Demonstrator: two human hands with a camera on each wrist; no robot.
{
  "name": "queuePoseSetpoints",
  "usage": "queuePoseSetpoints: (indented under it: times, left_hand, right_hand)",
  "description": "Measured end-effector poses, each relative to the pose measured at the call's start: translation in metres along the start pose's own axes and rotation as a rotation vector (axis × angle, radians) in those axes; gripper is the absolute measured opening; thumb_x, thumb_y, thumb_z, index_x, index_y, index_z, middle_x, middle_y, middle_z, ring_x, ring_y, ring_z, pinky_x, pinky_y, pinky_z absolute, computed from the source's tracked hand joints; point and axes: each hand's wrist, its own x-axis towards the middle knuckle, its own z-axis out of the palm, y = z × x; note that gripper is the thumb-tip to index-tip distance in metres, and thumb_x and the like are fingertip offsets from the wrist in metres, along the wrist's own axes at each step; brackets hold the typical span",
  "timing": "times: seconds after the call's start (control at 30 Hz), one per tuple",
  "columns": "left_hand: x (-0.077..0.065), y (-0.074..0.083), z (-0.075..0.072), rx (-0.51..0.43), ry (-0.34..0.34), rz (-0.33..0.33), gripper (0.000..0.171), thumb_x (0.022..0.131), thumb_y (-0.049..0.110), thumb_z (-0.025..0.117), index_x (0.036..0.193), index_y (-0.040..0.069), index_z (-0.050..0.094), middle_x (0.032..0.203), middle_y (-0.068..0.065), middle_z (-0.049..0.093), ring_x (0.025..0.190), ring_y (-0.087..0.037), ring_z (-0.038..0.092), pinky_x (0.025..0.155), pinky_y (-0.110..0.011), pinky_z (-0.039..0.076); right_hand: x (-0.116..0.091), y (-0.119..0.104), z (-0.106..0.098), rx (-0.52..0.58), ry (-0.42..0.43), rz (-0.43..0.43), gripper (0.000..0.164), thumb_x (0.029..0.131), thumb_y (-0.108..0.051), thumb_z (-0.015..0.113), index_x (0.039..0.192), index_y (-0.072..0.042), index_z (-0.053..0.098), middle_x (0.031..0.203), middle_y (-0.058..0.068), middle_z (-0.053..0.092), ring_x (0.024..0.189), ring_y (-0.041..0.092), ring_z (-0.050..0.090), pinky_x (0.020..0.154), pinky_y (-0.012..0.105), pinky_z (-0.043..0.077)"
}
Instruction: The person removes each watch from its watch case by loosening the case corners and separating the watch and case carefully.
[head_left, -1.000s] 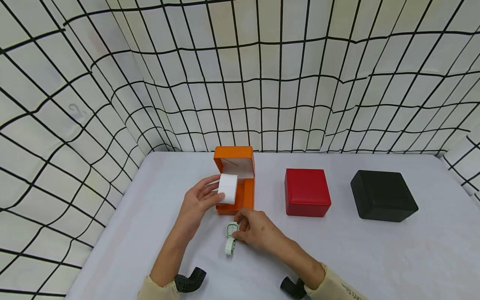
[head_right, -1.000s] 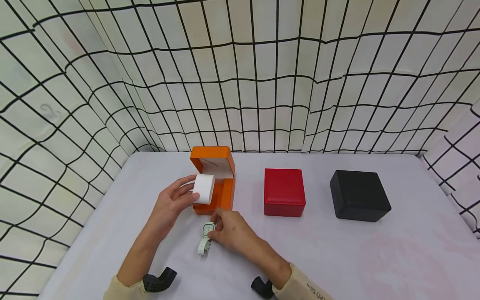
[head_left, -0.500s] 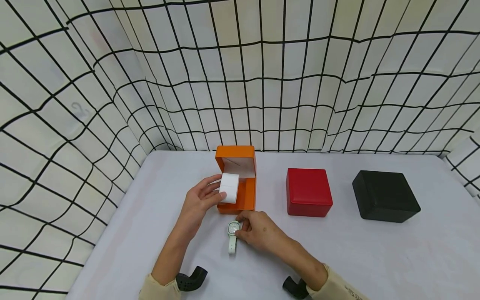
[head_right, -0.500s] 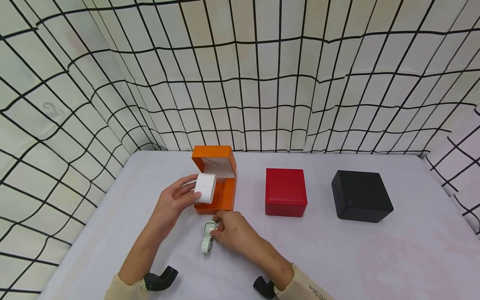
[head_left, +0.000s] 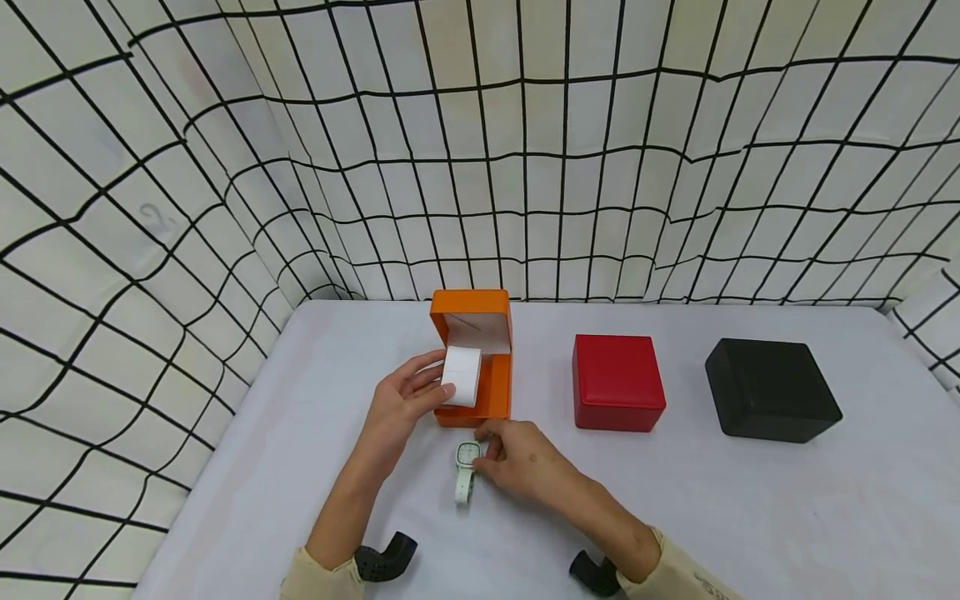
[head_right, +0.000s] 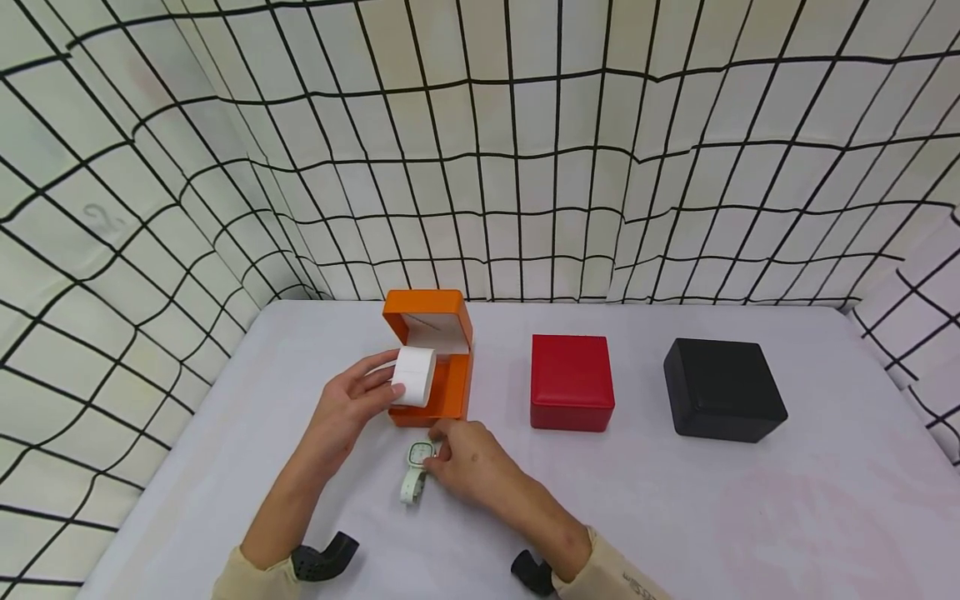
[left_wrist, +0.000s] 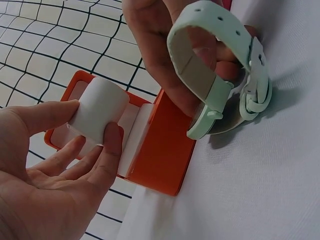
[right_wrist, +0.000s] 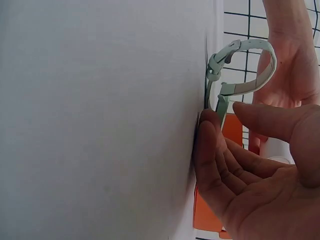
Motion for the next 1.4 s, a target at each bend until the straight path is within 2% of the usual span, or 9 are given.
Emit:
queuePoseSetpoints:
  times: [0.2,0.3,0.53,0.67,0.9,1.13,1.4]
  left_hand:
    - [0.0,0.0,0.002,0.004,0.001,-0.004,0.055,0.097,0.019,0.073,0.149,0.018,0.054,0.152,-0.01,0.059,0.136,-0.028,0.058,0.102,-0.021,0.054]
    - [0.0,0.0,0.002,0.016,0.003,0.002,0.056,0.097,0.019,0.073,0.15,0.018,0.054,0.152,-0.011,0.058,0.137,-0.029,0.058,0.102,-0.02,0.054]
    - [-0.001,0.0,0.004,0.044,0.008,0.016,0.055,0.098,0.018,0.073,0.15,0.02,0.053,0.154,-0.006,0.055,0.132,-0.027,0.06,0.1,-0.02,0.055]
    - [0.0,0.0,0.007,0.044,0.001,0.014,0.054,0.098,0.019,0.073,0.149,0.022,0.054,0.155,0.0,0.053,0.13,-0.024,0.062,0.103,-0.025,0.055]
    - [0.001,-0.002,0.011,0.019,0.005,0.015,0.055,0.098,0.016,0.072,0.149,0.023,0.053,0.154,0.002,0.052,0.129,-0.022,0.063,0.098,-0.021,0.056]
    - [-0.001,-0.002,0.016,0.061,0.033,0.037,0.057,0.098,0.015,0.073,0.151,0.022,0.052,0.156,-0.002,0.052,0.13,-0.025,0.063,0.095,-0.017,0.055]
    - [-0.001,-0.004,0.019,0.138,0.079,0.09,0.057,0.096,0.014,0.075,0.15,0.019,0.056,0.144,-0.01,0.063,0.13,-0.024,0.06,0.102,-0.022,0.056]
  right_hand:
    - [0.001,0.002,-0.011,-0.045,0.06,-0.028,0.017,0.095,-0.009,0.071,0.112,-0.005,0.073,0.08,-0.002,0.064,0.073,0.013,0.055,0.063,0.02,0.048]
    - [0.004,0.002,-0.017,-0.036,0.122,-0.046,0.011,0.096,-0.01,0.072,0.107,-0.008,0.073,0.081,-0.003,0.066,0.075,0.013,0.057,0.064,0.02,0.05]
    - [0.011,-0.004,-0.027,0.119,0.315,-0.086,0.01,0.098,-0.013,0.072,0.107,-0.012,0.072,0.092,-0.001,0.071,0.083,0.012,0.064,0.074,0.02,0.057]
    - [0.015,-0.006,-0.028,0.158,0.377,-0.114,0.017,0.098,-0.014,0.071,0.114,-0.011,0.072,0.102,0.001,0.072,0.094,0.014,0.065,0.082,0.024,0.058]
    - [0.019,-0.007,-0.025,0.204,0.39,-0.126,0.026,0.097,-0.01,0.072,0.123,-0.007,0.07,0.11,0.004,0.071,0.098,0.017,0.063,0.083,0.023,0.057]
    - [0.02,-0.006,-0.023,0.24,0.397,-0.107,0.033,0.093,-0.006,0.076,0.125,-0.006,0.068,0.114,0.009,0.072,0.099,0.019,0.065,0.086,0.03,0.062]
    - [0.021,-0.004,-0.022,0.264,0.4,-0.114,0.042,0.09,-0.002,0.079,0.13,-0.004,0.066,0.115,0.011,0.072,0.099,0.021,0.067,0.087,0.031,0.063]
